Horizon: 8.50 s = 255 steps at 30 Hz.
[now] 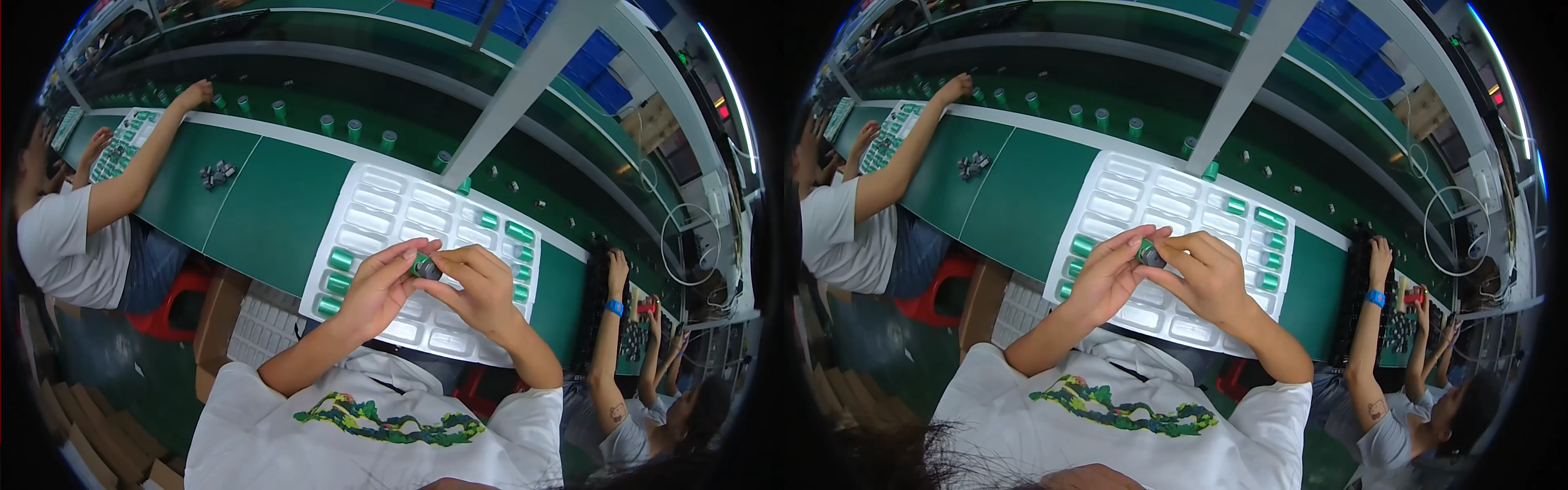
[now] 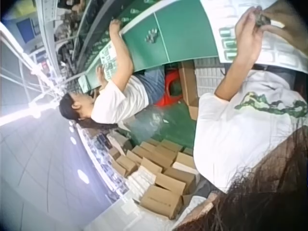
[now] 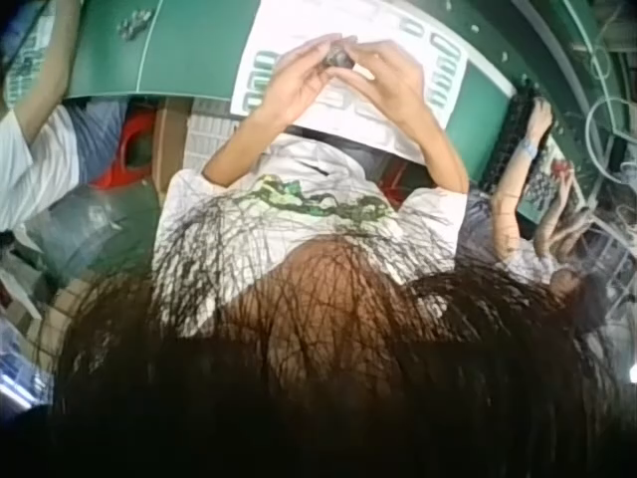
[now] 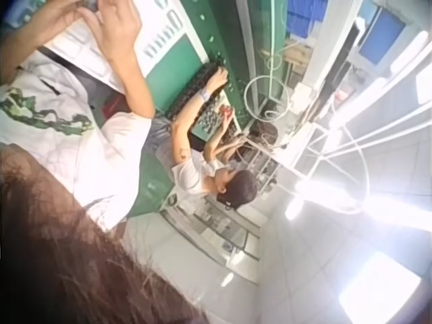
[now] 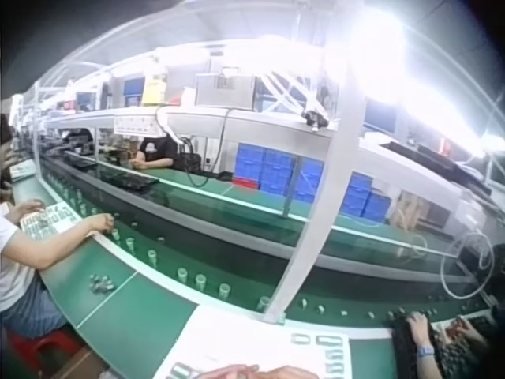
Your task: The person inserts metal components into small green plastic housings by hand on an assembly line.
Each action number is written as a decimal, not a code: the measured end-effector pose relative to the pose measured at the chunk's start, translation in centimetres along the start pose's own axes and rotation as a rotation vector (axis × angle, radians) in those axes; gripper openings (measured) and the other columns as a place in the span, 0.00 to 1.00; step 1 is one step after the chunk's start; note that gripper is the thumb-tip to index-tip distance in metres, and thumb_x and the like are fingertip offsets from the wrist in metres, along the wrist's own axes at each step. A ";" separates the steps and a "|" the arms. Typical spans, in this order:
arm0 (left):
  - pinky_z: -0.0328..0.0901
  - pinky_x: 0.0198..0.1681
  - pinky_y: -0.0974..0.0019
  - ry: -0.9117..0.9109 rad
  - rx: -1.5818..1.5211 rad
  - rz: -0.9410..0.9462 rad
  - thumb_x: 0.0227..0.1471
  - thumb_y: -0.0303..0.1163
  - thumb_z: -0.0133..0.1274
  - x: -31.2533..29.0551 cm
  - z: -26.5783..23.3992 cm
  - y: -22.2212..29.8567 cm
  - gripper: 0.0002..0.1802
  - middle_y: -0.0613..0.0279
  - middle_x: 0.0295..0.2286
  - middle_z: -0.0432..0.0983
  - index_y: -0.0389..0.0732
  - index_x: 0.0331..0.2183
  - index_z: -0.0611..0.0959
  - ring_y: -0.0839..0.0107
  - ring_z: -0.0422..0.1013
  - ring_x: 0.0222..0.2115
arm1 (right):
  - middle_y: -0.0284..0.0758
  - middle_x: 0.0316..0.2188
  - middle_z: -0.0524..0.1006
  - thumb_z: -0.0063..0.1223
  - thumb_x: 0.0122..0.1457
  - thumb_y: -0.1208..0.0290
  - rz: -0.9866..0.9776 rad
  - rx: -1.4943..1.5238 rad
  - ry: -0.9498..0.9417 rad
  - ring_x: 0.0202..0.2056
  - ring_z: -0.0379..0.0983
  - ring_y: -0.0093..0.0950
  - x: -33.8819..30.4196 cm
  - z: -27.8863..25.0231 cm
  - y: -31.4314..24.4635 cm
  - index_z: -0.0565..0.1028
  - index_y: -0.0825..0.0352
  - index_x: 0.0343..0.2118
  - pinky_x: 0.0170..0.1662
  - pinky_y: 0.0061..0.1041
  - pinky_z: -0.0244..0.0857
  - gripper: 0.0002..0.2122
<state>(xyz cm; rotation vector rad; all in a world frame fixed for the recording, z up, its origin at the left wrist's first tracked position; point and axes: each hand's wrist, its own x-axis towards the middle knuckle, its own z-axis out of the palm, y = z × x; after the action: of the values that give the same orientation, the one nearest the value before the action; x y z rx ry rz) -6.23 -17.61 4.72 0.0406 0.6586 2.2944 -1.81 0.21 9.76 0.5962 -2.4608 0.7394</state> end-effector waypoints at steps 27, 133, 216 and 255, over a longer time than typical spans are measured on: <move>0.70 0.46 0.72 -0.109 0.596 0.031 0.57 0.21 0.55 0.8 -2.0 -0.2 0.16 0.61 0.39 0.76 0.30 0.48 0.75 0.75 0.74 0.41 | 0.33 0.34 0.78 0.69 0.40 0.71 -0.197 -0.122 0.001 0.36 0.76 0.31 -0.7 2.4 0.8 0.79 0.66 0.39 0.36 0.28 0.68 0.20; 0.67 0.39 0.75 -0.079 0.553 0.102 0.53 0.26 0.62 0.3 0.4 -0.9 0.17 0.66 0.31 0.76 0.34 0.44 0.77 0.80 0.72 0.35 | 0.37 0.37 0.80 0.72 0.41 0.71 -0.121 -0.078 -0.063 0.37 0.78 0.31 -1.2 -0.2 0.2 0.77 0.71 0.44 0.39 0.28 0.68 0.24; 0.64 0.58 0.67 -0.011 0.207 0.151 0.57 0.19 0.54 -0.4 -0.4 -2.0 0.27 0.53 0.53 0.70 0.30 0.57 0.69 0.70 0.68 0.53 | 0.39 0.39 0.82 0.67 0.49 0.75 0.089 0.005 0.002 0.40 0.79 0.33 -2.1 1.0 -0.7 0.78 0.68 0.47 0.49 0.36 0.68 0.20; 0.69 0.50 0.69 -0.075 0.564 0.281 0.52 0.19 0.59 0.8 -3.6 -1.1 0.26 0.56 0.47 0.74 0.31 0.53 0.72 0.73 0.73 0.45 | 0.33 0.37 0.82 0.71 0.42 0.71 -0.152 -0.245 0.099 0.42 0.79 0.29 -1.0 3.5 0.6 0.79 0.66 0.40 0.49 0.36 0.64 0.20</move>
<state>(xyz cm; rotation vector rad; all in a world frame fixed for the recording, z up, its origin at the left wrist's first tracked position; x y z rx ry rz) -6.93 -18.05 0.92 0.5097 1.3081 2.2763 -2.49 -1.20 6.40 0.6273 -2.3372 0.3908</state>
